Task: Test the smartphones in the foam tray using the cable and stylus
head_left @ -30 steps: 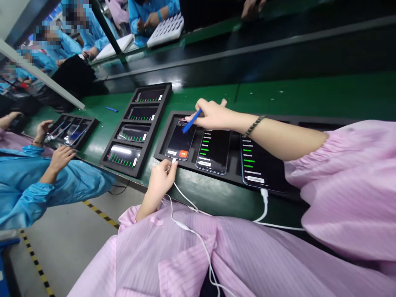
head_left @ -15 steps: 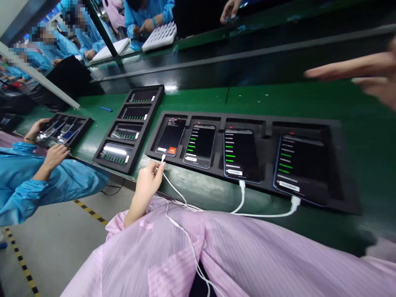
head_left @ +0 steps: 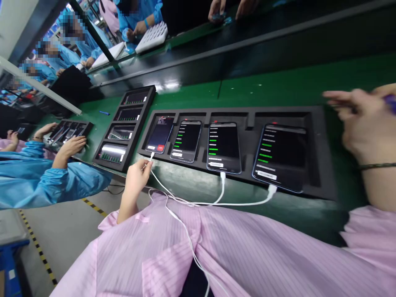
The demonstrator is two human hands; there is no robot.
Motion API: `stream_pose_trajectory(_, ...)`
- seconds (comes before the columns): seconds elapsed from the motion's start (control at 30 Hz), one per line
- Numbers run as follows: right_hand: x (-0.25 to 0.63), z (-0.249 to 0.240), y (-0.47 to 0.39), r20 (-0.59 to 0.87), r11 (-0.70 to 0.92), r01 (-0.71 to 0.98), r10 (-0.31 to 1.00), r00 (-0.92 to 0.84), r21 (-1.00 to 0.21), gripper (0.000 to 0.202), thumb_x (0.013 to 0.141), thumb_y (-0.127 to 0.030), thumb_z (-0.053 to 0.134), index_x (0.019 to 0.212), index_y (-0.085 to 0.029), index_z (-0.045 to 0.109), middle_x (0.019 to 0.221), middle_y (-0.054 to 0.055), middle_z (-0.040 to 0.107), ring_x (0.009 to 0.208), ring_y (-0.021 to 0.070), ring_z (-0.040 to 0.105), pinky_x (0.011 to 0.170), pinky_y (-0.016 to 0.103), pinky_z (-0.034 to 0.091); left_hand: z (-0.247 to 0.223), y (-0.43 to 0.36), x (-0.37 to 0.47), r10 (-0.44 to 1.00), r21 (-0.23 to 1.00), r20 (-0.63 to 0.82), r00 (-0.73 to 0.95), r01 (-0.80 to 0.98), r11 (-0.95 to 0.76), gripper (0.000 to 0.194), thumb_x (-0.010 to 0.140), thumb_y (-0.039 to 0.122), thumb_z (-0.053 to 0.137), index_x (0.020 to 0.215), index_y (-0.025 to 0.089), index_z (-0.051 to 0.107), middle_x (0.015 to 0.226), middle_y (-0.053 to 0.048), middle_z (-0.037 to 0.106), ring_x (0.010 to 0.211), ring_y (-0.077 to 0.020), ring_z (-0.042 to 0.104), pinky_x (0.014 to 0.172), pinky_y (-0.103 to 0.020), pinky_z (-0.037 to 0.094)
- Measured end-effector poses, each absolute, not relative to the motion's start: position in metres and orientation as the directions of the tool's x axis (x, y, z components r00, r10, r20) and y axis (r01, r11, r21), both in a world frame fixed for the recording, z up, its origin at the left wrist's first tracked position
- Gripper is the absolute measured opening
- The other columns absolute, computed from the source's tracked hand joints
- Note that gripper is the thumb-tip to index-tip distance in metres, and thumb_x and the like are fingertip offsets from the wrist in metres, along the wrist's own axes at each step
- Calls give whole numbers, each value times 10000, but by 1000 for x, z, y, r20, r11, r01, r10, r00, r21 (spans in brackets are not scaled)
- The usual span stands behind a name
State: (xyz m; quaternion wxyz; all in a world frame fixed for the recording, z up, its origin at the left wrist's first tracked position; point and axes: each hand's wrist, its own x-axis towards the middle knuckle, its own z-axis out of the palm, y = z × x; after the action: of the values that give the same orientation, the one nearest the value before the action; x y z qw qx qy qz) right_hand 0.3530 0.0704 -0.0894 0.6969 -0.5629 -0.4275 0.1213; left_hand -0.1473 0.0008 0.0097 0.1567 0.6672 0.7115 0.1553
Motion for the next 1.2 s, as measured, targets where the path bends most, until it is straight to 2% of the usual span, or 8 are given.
stream_pose_trajectory(0.1,330,-79,65,501,359,352,675,542,-865,749,574,-890,736,793,-279,363,659,-4,561,828,294,722,781,529,478,15,1,-148,994,430,-49,-99,896,111,276,877,386,582,763,160,690,594,6,573,565,-126,490,599,-237,343)
stream_pose_trajectory(0.23,318,-75,55,486,351,351,743,460,-868,473,769,-499,808,816,-271,396,771,36,645,918,258,724,916,527,488,33,-4,-139,990,409,-34,-139,902,141,289,856,442,636,839,166,718,528,37,519,515,-127,469,557,-240,317)
stream_pose_trajectory(0.3,317,-75,53,450,316,337,758,473,-887,399,801,-328,781,811,-265,387,816,45,672,945,246,723,946,508,492,43,-9,-124,1000,471,-29,0,882,14,291,886,434,608,891,165,720,574,26,576,537,-129,514,572,-235,355)
stream_pose_trajectory(0.4,317,-75,53,409,271,326,763,500,-905,363,816,-206,724,802,-264,366,808,19,678,949,228,725,961,483,501,51,-15,-86,917,545,-148,370,805,-236,253,946,352,549,923,170,722,726,-10,702,631,-137,613,630,-231,413)
stream_pose_trajectory(0.53,313,-71,53,381,247,311,769,513,-918,354,810,-211,698,805,-269,349,783,-3,671,975,223,718,989,476,501,47,-16,-30,699,487,-345,626,756,-437,260,1017,284,485,993,182,723,879,-40,764,770,-176,694,699,-257,436)
stream_pose_trajectory(0.7,311,-66,50,348,209,310,785,512,-928,336,803,-234,684,807,-270,350,875,29,719,1009,237,707,1027,484,490,36,-13,8,718,301,-418,556,831,-468,404,1055,418,433,934,150,710,834,-97,750,801,-236,717,659,-288,417)
stream_pose_trajectory(0.93,311,-67,52,331,187,314,796,507,-931,361,829,-198,700,783,-279,352,935,33,746,1043,239,689,1043,489,480,28,-18,15,806,210,-331,490,872,-443,363,1018,406,515,816,151,676,710,-81,708,694,-230,684,609,-291,360)
stream_pose_trajectory(1.2,310,-73,58,344,200,310,774,532,-929,392,866,-268,707,791,-289,323,869,24,712,1038,245,696,1005,470,497,0,-21,11,879,333,-130,458,856,-397,335,939,296,572,628,175,596,614,-33,654,569,-145,575,586,-259,304)
